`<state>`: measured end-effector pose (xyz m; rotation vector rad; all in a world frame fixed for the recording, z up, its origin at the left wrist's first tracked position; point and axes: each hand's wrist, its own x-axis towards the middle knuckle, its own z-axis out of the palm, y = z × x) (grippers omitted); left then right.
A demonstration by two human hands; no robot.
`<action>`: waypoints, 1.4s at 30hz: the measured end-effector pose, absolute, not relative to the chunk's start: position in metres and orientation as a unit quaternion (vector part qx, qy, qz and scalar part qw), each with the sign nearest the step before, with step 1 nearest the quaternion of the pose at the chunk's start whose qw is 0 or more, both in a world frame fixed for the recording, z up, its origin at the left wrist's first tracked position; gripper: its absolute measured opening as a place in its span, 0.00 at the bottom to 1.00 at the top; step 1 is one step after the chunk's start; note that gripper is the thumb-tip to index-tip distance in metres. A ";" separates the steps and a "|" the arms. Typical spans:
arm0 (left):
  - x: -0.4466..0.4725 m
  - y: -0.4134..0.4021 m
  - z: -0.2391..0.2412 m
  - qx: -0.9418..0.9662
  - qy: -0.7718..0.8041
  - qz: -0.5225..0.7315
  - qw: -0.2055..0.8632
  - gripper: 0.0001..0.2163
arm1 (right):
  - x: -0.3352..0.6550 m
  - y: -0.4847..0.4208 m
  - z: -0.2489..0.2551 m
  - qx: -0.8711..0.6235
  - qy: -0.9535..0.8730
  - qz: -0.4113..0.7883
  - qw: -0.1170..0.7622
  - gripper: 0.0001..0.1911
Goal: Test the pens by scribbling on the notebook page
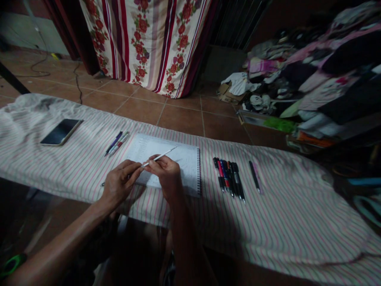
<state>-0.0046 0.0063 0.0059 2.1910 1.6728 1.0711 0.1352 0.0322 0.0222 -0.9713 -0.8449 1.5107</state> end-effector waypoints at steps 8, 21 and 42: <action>-0.003 0.009 0.002 0.734 0.542 0.394 0.109 0.10 | 0.137 0.033 0.021 -0.411 -0.358 0.634 0.549 0.12; -0.002 0.009 0.006 0.692 0.555 0.421 0.187 0.09 | 0.140 0.033 0.026 -0.420 -0.357 0.642 0.534 0.14; -0.001 0.007 0.006 0.725 0.527 0.414 0.156 0.08 | 0.144 0.032 0.025 -0.446 -0.341 0.652 0.510 0.15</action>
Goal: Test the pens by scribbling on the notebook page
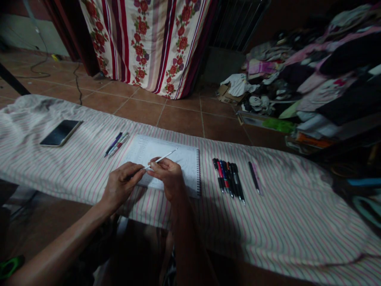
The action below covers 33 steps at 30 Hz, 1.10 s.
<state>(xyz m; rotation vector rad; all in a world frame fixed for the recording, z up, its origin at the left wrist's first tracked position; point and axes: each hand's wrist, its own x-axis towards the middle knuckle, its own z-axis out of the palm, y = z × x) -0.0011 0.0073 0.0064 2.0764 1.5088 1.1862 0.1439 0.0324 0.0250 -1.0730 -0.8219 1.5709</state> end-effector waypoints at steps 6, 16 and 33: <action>-0.001 0.008 0.005 0.725 0.517 0.425 0.164 0.08 | 0.143 0.032 0.024 -0.436 -0.340 0.657 0.513 0.14; 0.001 0.008 0.005 0.717 0.517 0.434 0.171 0.08 | 0.140 0.031 0.023 -0.440 -0.375 0.646 0.498 0.12; 0.000 0.005 0.006 0.709 0.545 0.415 0.169 0.10 | 0.146 0.037 0.030 -0.498 -0.366 0.524 0.586 0.16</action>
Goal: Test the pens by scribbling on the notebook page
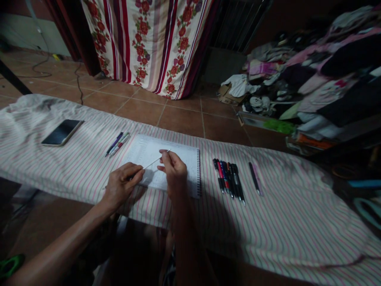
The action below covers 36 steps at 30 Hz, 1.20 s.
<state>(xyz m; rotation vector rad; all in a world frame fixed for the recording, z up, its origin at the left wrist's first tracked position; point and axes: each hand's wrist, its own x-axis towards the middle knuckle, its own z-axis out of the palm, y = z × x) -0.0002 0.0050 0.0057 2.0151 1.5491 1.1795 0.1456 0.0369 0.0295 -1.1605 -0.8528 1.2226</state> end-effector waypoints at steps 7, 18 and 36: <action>0.001 0.010 0.002 0.692 0.527 0.446 0.208 0.08 | 0.134 0.032 0.018 -0.504 -0.398 0.525 0.558 0.11; -0.007 0.013 0.007 0.638 0.547 0.472 0.265 0.08 | 0.107 0.021 0.012 -0.499 -0.485 0.524 0.491 0.16; -0.010 0.013 0.008 0.637 0.537 0.465 0.297 0.10 | 0.116 0.027 0.009 -0.521 -0.523 0.433 0.517 0.07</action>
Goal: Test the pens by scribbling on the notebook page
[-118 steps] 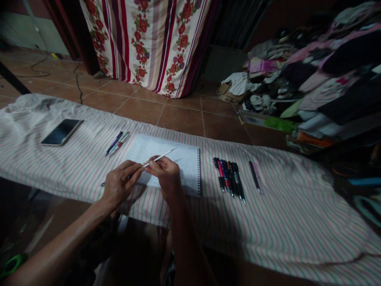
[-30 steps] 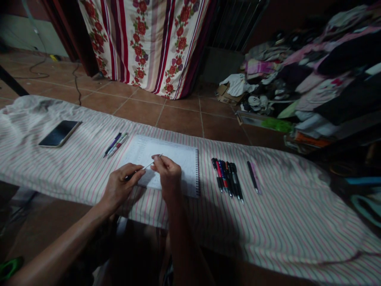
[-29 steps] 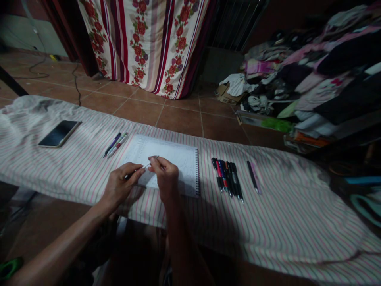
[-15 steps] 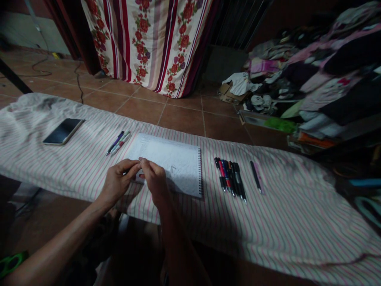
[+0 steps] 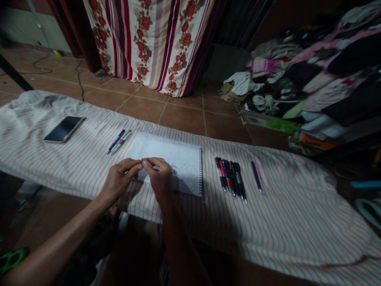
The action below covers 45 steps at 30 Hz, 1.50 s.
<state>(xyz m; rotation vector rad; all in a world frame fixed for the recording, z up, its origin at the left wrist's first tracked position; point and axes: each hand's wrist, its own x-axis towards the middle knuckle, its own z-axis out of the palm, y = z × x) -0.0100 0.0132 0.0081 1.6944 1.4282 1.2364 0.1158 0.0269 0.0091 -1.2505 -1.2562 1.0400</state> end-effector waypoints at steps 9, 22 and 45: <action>-0.013 0.011 0.003 0.666 0.514 0.444 0.308 0.12 | 0.120 0.030 0.007 -0.510 -0.491 0.486 0.512 0.10; -0.012 0.011 0.003 0.621 0.510 0.472 0.361 0.13 | 0.118 0.031 0.010 -0.492 -0.476 0.507 0.524 0.11; -0.005 0.012 0.006 0.548 0.555 0.470 0.413 0.17 | 0.130 0.036 0.013 -0.487 -0.495 0.495 0.523 0.24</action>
